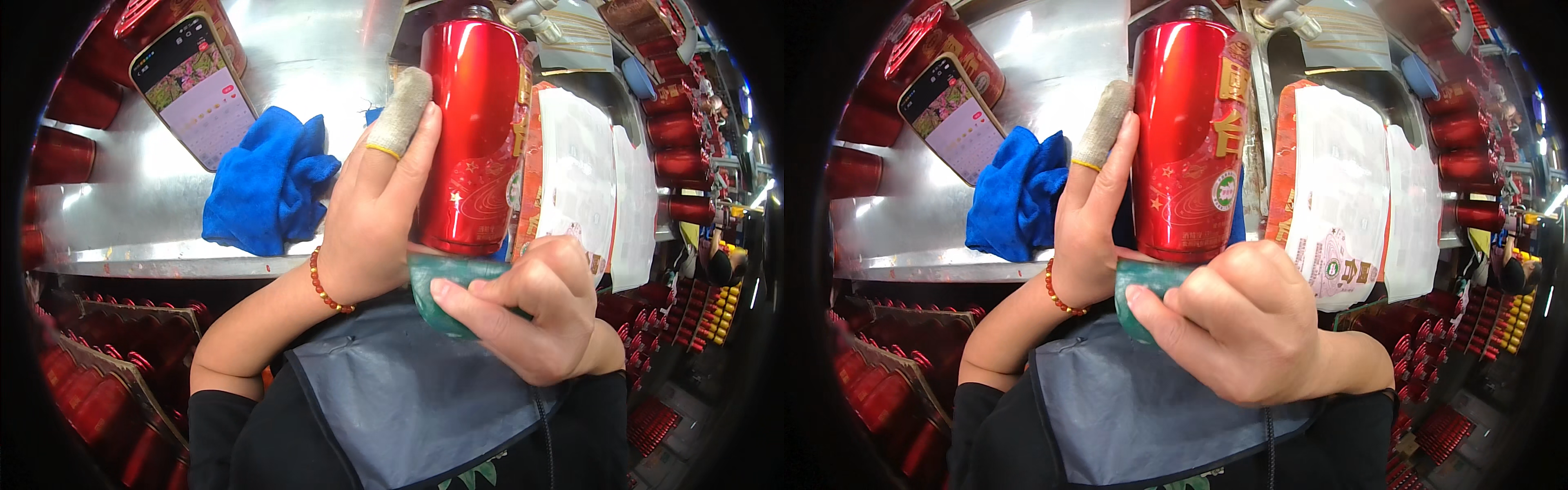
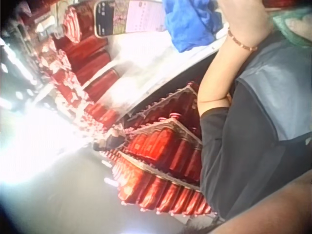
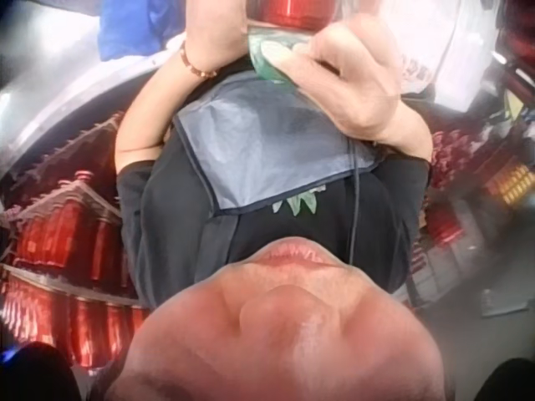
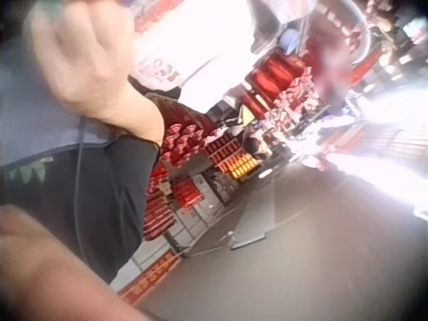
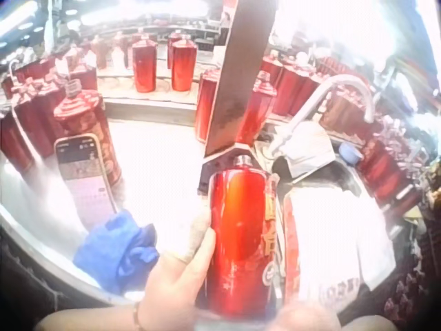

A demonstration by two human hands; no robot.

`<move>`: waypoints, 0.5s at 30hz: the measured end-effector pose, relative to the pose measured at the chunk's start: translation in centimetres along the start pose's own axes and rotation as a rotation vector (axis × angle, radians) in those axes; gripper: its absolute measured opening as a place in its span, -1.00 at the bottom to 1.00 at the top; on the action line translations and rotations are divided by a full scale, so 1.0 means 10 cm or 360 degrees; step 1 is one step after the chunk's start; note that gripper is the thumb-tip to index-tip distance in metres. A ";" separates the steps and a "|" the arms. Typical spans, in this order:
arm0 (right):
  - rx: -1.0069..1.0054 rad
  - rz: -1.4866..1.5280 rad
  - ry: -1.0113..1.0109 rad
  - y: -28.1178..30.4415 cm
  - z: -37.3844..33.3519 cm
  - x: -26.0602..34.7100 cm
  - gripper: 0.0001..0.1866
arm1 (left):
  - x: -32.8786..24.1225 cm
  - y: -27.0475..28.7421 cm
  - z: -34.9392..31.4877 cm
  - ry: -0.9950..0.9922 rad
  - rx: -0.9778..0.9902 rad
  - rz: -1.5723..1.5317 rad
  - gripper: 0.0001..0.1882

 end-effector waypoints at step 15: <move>0.0218 -0.0014 0.0028 0.08 0.19 -0.08 -0.60 | 0.00 0.07 0.00 0.0078 0.0120 -0.0051 0.03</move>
Point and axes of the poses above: each hand's wrist, its own z-axis towards the middle knuckle, its own y-axis out of the back of the hand, x = y × z, the point moved 2 cm from there along z, towards the middle knuckle, and after that the axes turned 5 degrees about z, right-handed, at the moved point
